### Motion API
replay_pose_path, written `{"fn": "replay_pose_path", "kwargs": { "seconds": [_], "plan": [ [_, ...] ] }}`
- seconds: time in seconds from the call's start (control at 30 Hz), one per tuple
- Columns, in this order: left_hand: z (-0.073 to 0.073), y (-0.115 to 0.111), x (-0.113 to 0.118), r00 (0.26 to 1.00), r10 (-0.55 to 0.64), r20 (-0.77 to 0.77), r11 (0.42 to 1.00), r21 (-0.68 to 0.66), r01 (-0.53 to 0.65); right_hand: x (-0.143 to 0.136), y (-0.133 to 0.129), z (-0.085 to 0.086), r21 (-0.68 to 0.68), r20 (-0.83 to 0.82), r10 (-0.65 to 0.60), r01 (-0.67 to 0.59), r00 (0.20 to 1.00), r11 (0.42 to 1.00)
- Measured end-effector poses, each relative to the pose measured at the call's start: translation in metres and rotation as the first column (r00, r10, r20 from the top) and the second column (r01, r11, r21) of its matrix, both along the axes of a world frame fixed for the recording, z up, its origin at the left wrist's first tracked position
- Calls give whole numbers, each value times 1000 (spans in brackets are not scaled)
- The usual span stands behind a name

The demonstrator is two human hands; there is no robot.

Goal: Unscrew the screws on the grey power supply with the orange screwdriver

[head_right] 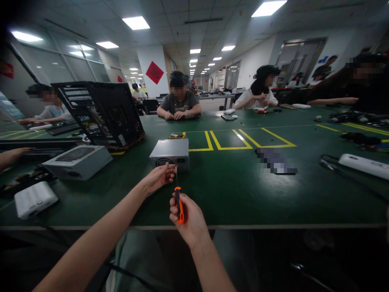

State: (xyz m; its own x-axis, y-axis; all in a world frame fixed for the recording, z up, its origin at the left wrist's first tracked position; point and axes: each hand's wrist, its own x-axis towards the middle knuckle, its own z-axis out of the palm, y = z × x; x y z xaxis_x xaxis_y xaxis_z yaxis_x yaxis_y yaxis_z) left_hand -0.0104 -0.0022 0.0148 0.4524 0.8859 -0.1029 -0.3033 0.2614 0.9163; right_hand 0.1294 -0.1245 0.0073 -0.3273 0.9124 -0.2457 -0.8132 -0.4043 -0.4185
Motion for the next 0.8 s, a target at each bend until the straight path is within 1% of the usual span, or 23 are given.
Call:
{"fn": "replay_pose_path", "kwargs": {
  "seconds": [0.1, 0.17, 0.37, 0.5, 0.67, 0.8],
  "plan": [
    [-3, 2, 1, 996, 51, -71, 998, 31, -49, 1, 3, 1, -32, -33, -36, 35, 999, 999],
    [-5, 3, 1, 994, 65, -86, 997, 43, -61, 2, 4, 1, -50, -48, -50, 48, 998, 998],
    [-3, 4, 2, 992, 69, -101, 997, 49, -64, 5, 10, 5, -82, -67, -87, 82, 994, 993],
    [-2, 5, 3, 988, 114, -104, 993, 39, -110, 6, 14, 6, -92, -56, -118, 112, 991, 989],
    [-3, 7, 2, 975, 198, -96, 980, 27, -196, 6, 17, 5, -80, -37, -129, 126, 991, 989],
    [-3, 7, 2, 972, 210, -104, 977, 2, -211, 6, 19, 4, -61, -25, -140, 138, 990, 989]
  ]
}}
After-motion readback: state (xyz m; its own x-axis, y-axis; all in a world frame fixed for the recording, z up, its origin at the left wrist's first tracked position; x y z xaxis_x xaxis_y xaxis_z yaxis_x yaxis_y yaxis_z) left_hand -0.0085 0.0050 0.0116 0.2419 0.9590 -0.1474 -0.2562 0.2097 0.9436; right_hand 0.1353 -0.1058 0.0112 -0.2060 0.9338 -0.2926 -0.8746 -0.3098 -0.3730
